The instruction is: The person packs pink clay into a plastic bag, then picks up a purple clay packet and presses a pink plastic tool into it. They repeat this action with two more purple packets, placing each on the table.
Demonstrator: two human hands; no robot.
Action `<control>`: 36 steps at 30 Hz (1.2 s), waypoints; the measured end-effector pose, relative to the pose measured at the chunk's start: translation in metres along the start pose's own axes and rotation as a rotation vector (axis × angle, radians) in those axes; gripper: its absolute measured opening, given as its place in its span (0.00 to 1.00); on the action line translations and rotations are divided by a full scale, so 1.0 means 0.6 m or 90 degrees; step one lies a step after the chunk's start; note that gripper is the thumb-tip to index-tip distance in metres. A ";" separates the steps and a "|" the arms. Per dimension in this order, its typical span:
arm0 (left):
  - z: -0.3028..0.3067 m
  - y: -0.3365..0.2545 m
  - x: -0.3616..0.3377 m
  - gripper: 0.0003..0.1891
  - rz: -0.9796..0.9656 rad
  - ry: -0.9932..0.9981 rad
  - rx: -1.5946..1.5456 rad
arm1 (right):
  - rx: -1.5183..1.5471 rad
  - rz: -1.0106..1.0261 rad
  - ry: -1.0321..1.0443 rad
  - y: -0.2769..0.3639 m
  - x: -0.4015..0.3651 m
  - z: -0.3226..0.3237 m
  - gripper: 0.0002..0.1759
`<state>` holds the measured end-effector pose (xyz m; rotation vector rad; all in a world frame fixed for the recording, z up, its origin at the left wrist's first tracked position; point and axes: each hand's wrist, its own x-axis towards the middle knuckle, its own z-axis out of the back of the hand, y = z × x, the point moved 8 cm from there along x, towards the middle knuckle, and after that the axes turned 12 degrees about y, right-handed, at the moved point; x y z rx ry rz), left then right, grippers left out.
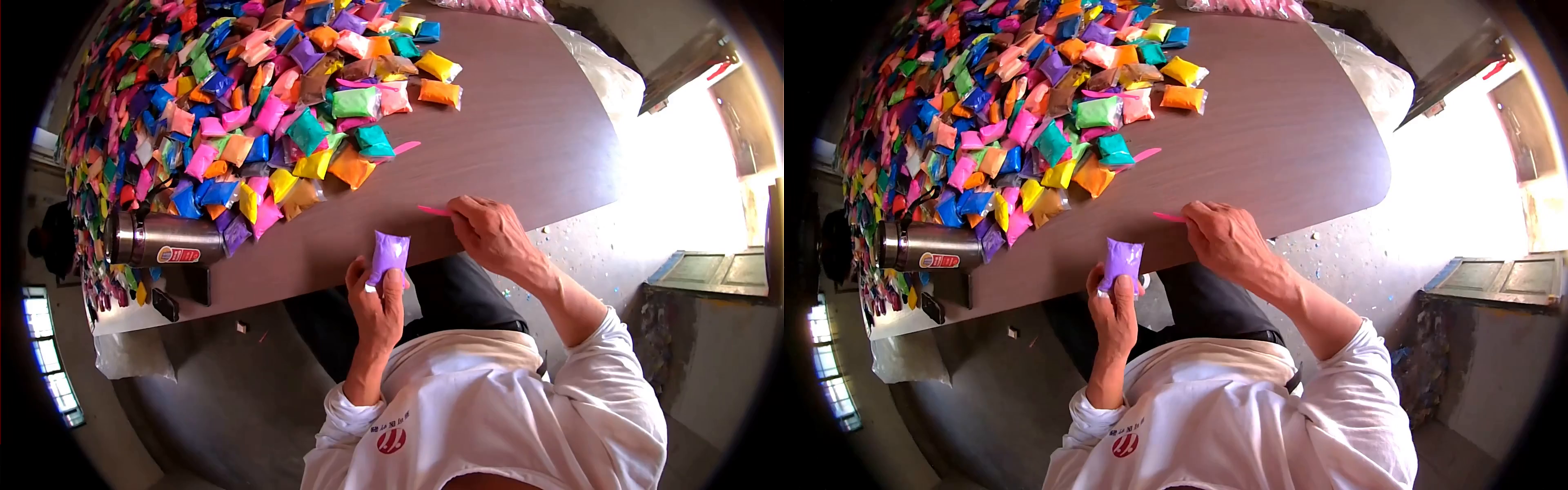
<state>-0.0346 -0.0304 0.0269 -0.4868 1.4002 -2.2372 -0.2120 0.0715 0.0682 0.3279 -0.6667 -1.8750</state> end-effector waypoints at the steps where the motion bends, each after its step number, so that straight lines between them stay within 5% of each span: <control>1: -0.007 0.002 -0.005 0.21 0.010 0.022 -0.022 | 0.048 -0.009 -0.016 -0.001 -0.008 0.009 0.03; 5: -0.008 -0.009 -0.019 0.20 0.037 0.010 -0.121 | 0.144 -0.145 -0.029 -0.018 -0.037 0.036 0.05; 14: -0.008 -0.025 -0.018 0.24 0.063 0.041 -0.182 | 0.230 -0.155 -0.066 -0.004 -0.056 0.028 0.05; 16: -0.056 0.001 -0.031 0.31 0.230 0.134 -0.465 | 0.240 -0.164 -0.044 0.006 -0.055 0.022 0.05; 17: -0.074 0.015 -0.038 0.34 0.242 0.131 -0.438 | 0.251 -0.176 -0.026 0.007 -0.052 0.015 0.06; 21: -0.124 0.064 -0.065 0.33 0.249 0.196 -0.474 | 0.210 -0.057 -0.035 0.029 -0.037 -0.004 0.06; 28: -0.093 0.068 -0.039 0.32 0.207 0.040 -0.552 | 0.080 -0.001 -0.042 0.061 -0.033 -0.012 0.04; 36: -0.114 0.066 -0.017 0.28 0.197 0.009 -0.512 | 0.053 0.032 -0.025 0.076 -0.026 -0.036 0.03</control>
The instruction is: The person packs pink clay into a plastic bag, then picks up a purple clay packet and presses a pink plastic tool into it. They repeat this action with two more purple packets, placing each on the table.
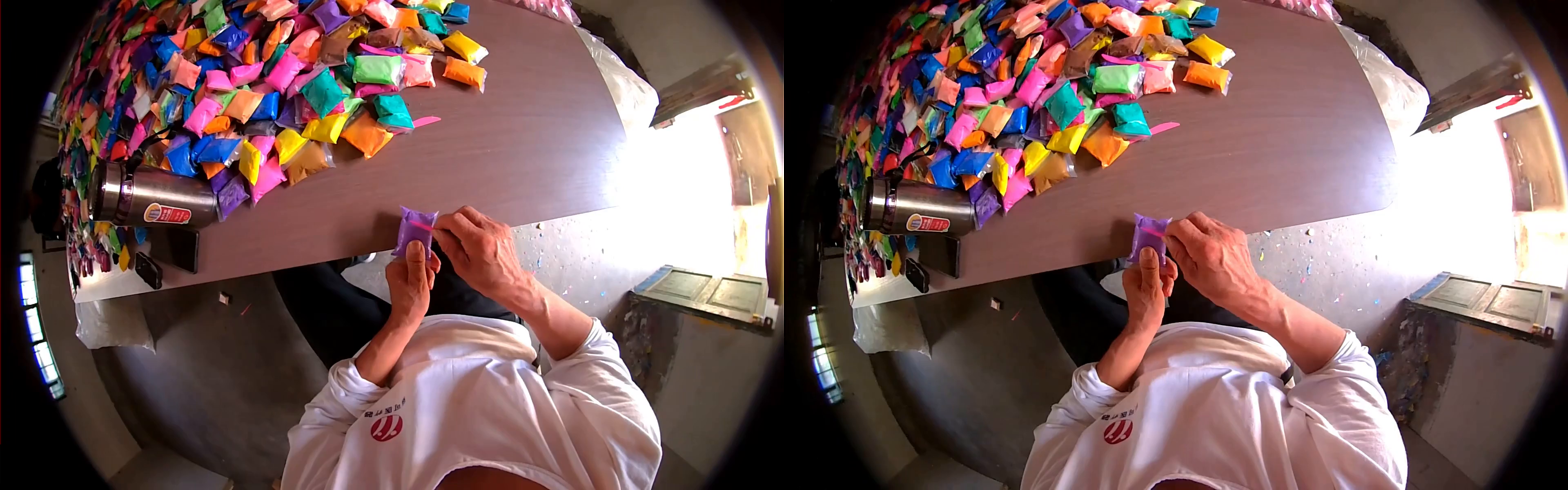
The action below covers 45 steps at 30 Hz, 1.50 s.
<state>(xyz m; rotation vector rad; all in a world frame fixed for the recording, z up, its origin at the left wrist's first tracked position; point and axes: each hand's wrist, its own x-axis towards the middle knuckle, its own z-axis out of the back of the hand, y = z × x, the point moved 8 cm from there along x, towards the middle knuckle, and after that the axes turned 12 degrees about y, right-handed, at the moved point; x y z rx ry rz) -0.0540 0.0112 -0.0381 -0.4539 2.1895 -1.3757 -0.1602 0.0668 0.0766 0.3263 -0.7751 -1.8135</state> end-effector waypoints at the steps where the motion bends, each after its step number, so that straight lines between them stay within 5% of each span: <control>1: -0.001 0.001 0.000 0.28 0.001 -0.001 -0.001 | -0.002 -0.003 0.011 -0.002 0.001 -0.005 0.03; 9: -0.004 -0.003 0.004 0.27 -0.043 0.026 0.043 | -0.041 -0.038 0.065 -0.027 0.026 -0.019 0.04; 13: -0.006 -0.006 0.004 0.33 -0.039 -0.007 0.105 | -0.032 -0.037 -0.010 -0.044 0.027 -0.003 0.03; 18: -0.004 0.004 0.005 0.24 -0.024 0.020 0.032 | 0.058 -0.021 -0.023 -0.018 0.011 0.017 0.03; 25: -0.006 0.000 0.011 0.24 -0.064 0.038 -0.017 | -0.085 0.010 0.083 -0.010 0.030 -0.011 0.02; 34: 0.000 -0.003 0.011 0.24 -0.057 0.012 0.146 | -0.015 0.039 0.053 -0.005 0.027 0.013 0.05; 36: -0.004 -0.016 0.013 0.24 -0.079 0.022 0.175 | -0.106 0.107 0.074 0.022 0.026 0.005 0.06; 45: -0.003 -0.006 0.017 0.25 -0.064 0.033 0.208 | -0.226 0.015 0.099 -0.017 0.059 -0.010 0.02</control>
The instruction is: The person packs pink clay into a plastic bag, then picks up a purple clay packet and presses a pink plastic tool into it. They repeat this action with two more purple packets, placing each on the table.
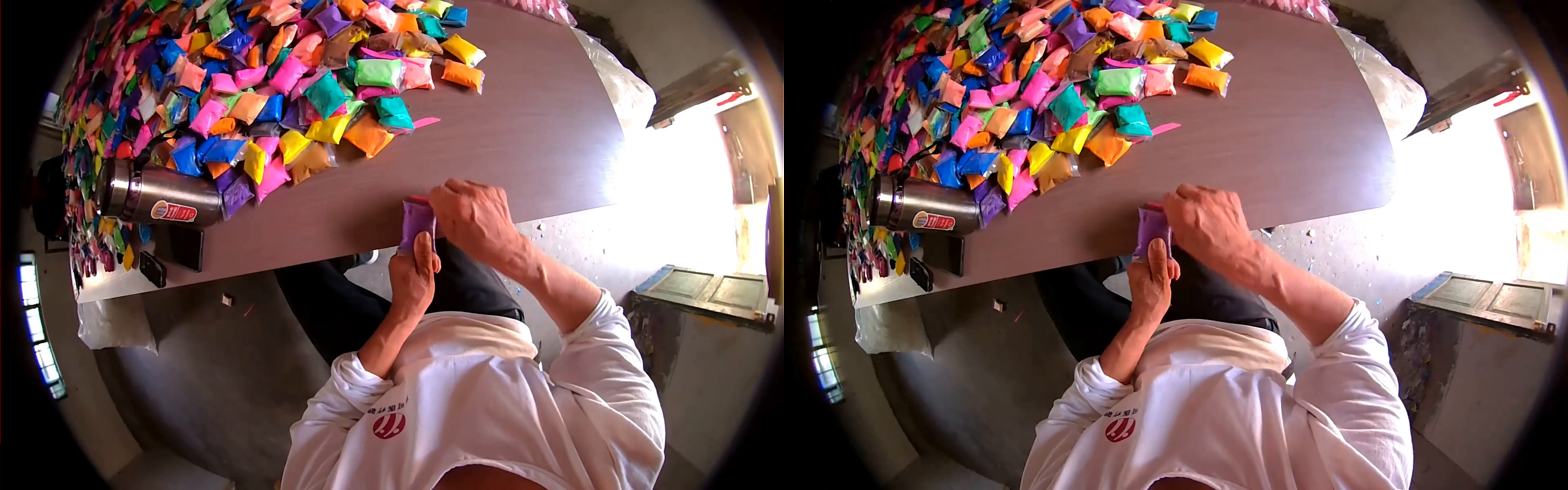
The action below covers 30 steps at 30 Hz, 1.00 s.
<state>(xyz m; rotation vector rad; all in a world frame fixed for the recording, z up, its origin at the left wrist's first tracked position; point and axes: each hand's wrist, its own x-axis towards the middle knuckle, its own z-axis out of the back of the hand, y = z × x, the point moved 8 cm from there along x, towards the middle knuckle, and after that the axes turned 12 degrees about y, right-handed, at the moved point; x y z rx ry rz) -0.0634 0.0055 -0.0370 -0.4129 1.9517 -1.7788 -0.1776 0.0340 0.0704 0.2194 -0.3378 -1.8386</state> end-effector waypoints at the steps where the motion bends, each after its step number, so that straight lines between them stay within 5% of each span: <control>1: 0.002 0.006 -0.001 0.25 0.004 -0.010 -0.006 | -0.001 0.000 -0.002 -0.002 -0.003 0.004 0.02; 5: 0.003 0.007 -0.010 0.24 0.003 -0.010 0.014 | 0.053 0.048 -0.031 0.021 -0.018 0.030 0.03; 7: -0.001 -0.022 -0.002 0.23 -0.091 0.002 0.068 | 0.072 0.097 -0.012 0.048 -0.028 0.035 0.05; 13: 0.000 -0.022 0.003 0.22 -0.008 0.016 0.043 | 0.043 0.079 -0.016 0.030 -0.008 0.009 0.04; 20: 0.007 0.008 -0.002 0.22 -0.008 -0.004 0.107 | 0.069 0.080 -0.046 0.010 -0.008 0.029 0.02; 25: 0.000 -0.005 0.003 0.19 -0.121 0.021 0.135 | 0.040 0.105 0.009 0.048 -0.036 0.015 0.08; 30: -0.001 -0.016 0.003 0.20 -0.053 0.012 0.087 | 0.017 0.082 0.010 0.034 -0.010 0.011 0.07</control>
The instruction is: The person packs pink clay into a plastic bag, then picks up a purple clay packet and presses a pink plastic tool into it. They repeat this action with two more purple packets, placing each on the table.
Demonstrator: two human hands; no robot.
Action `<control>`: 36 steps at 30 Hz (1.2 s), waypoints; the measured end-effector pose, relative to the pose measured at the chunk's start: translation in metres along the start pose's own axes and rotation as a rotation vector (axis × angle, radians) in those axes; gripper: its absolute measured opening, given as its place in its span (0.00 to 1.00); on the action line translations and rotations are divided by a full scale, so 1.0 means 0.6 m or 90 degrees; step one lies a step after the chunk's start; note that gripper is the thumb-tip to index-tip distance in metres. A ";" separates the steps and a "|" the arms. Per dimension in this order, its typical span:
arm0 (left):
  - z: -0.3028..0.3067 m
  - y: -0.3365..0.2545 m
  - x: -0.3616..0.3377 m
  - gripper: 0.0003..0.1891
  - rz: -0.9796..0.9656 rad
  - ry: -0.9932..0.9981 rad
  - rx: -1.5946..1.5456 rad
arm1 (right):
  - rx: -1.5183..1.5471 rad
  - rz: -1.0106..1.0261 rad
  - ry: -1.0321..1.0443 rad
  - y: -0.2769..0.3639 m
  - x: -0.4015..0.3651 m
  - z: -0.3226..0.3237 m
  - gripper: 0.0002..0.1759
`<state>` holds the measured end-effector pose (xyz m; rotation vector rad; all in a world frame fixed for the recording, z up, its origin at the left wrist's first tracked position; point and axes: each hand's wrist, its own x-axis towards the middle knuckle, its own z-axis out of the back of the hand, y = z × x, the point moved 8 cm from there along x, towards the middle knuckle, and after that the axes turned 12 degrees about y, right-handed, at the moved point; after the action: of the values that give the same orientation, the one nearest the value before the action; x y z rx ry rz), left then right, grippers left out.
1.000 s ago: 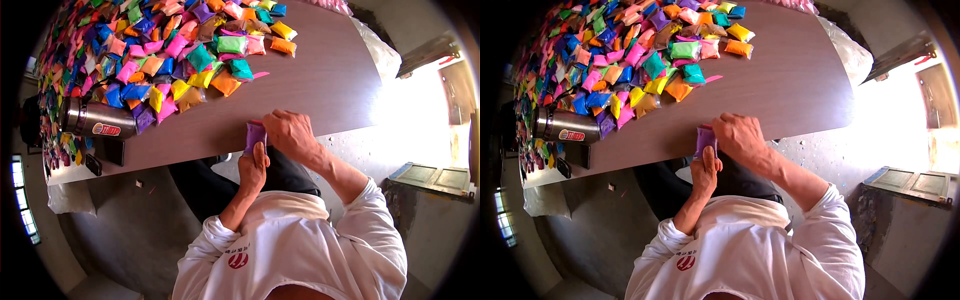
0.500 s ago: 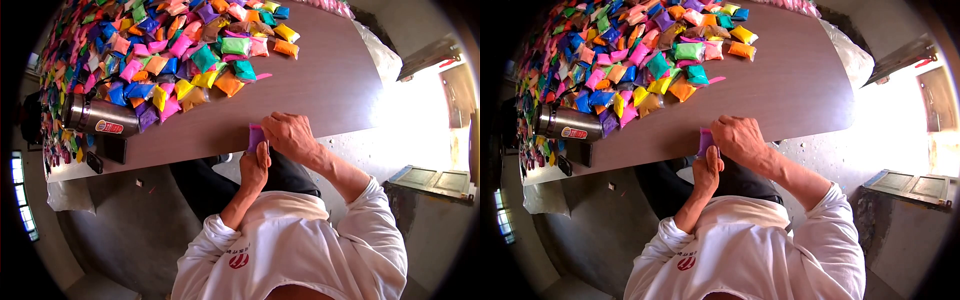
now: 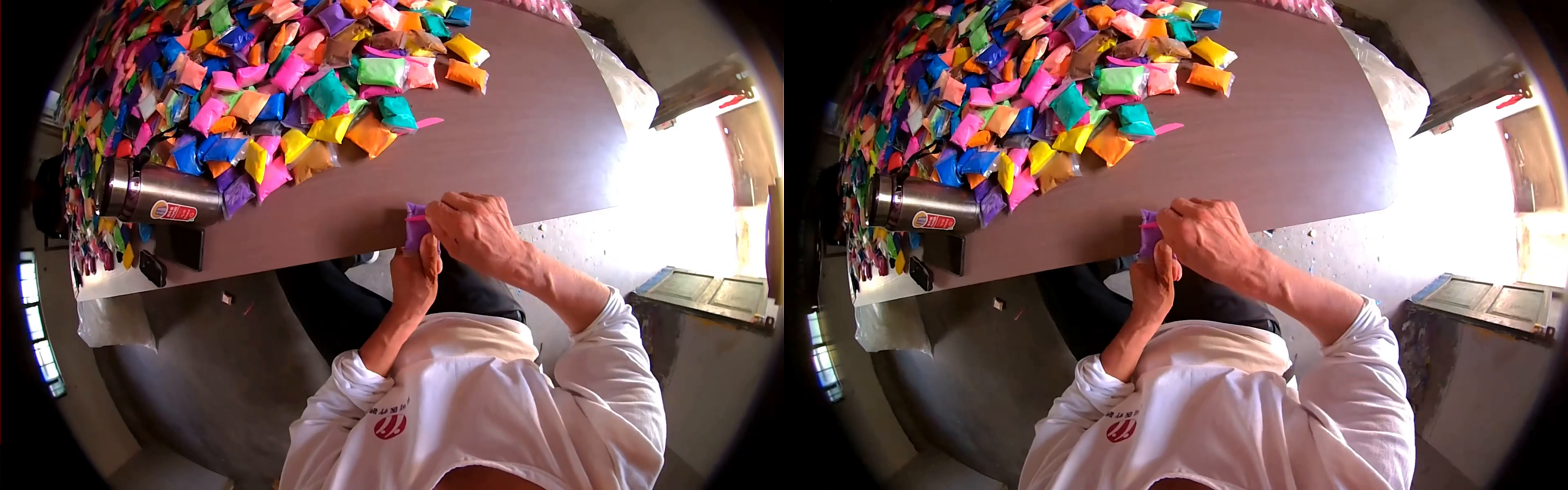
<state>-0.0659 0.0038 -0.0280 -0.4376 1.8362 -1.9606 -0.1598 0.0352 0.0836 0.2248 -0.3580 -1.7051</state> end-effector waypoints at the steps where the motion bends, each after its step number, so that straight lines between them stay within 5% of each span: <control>1: 0.001 0.007 0.001 0.20 0.045 -0.006 -0.031 | -0.012 -0.003 -0.003 -0.006 0.006 0.000 0.06; 14: -0.003 0.012 -0.002 0.21 -0.047 0.002 0.027 | -0.011 0.054 -0.009 0.018 -0.021 0.006 0.07; 19: -0.002 0.001 0.002 0.21 0.050 -0.016 -0.120 | -0.039 0.014 -0.025 -0.003 0.009 -0.002 0.05; 22: -0.003 0.027 -0.001 0.22 0.084 0.004 -0.044 | -0.045 0.019 -0.048 -0.037 0.023 0.002 0.03; 25: -0.007 0.028 -0.007 0.25 0.052 -0.001 -0.209 | 0.026 0.002 -0.098 -0.041 0.008 0.036 0.02; 36: -0.017 0.009 0.002 0.31 0.089 0.069 -0.312 | 0.093 -0.068 -0.076 -0.025 -0.036 -0.018 0.04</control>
<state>-0.0716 0.0115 -0.0340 -0.3379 2.3501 -1.4580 -0.1664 0.0572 0.0670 0.2531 -0.5699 -1.8033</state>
